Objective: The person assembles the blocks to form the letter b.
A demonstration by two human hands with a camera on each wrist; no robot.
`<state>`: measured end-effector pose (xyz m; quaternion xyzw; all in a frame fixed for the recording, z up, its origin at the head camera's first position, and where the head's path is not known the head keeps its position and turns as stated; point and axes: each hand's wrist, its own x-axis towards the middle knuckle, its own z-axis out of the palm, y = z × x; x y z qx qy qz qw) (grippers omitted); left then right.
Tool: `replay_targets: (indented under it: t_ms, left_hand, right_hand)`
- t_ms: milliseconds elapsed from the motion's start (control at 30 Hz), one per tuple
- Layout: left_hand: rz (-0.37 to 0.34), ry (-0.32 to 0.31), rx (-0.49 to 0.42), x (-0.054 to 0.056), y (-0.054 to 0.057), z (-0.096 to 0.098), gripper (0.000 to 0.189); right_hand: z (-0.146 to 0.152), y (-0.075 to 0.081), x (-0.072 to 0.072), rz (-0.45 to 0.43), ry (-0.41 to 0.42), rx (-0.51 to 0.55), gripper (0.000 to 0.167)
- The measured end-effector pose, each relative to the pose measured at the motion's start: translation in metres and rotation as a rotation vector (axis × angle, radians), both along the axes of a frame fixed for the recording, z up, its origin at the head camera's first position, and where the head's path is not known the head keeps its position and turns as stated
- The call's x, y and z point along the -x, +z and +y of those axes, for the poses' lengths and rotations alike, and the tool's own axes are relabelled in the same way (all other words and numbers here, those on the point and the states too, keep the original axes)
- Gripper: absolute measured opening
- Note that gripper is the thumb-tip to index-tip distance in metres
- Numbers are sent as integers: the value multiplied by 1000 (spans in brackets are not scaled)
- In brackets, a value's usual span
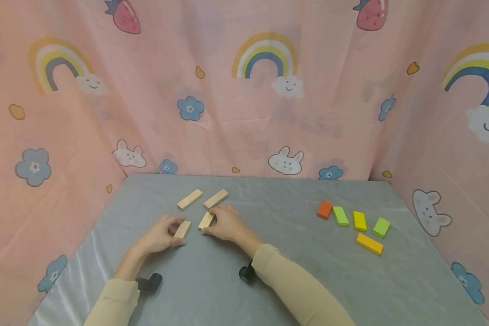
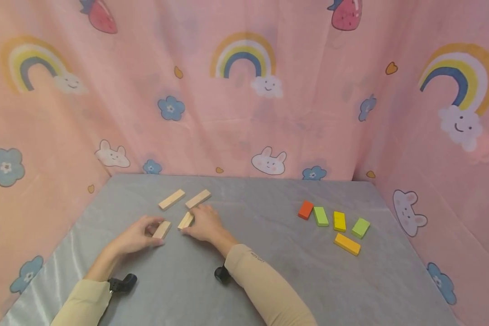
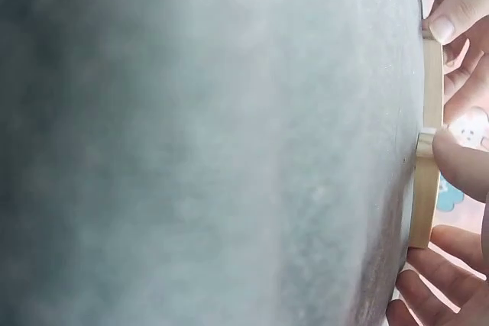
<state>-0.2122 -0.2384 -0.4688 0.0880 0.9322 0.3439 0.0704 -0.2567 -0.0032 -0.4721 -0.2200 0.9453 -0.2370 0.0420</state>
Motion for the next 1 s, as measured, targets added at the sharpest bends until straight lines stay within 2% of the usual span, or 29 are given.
replay_targets:
  t_ms: [233,500,1000]
  left_hand:
    - [-27,3,-8,2,-2,1,68]
    - [-1,19,-20,4,-1,3,68]
    - [11,-32,9,3,3,3,71]
  right_hand:
    - [4,1,0,-8,18,7,63]
    - [14,6,1,-73,64,88,58]
    - [44,19,-15,-157,78,140,58]
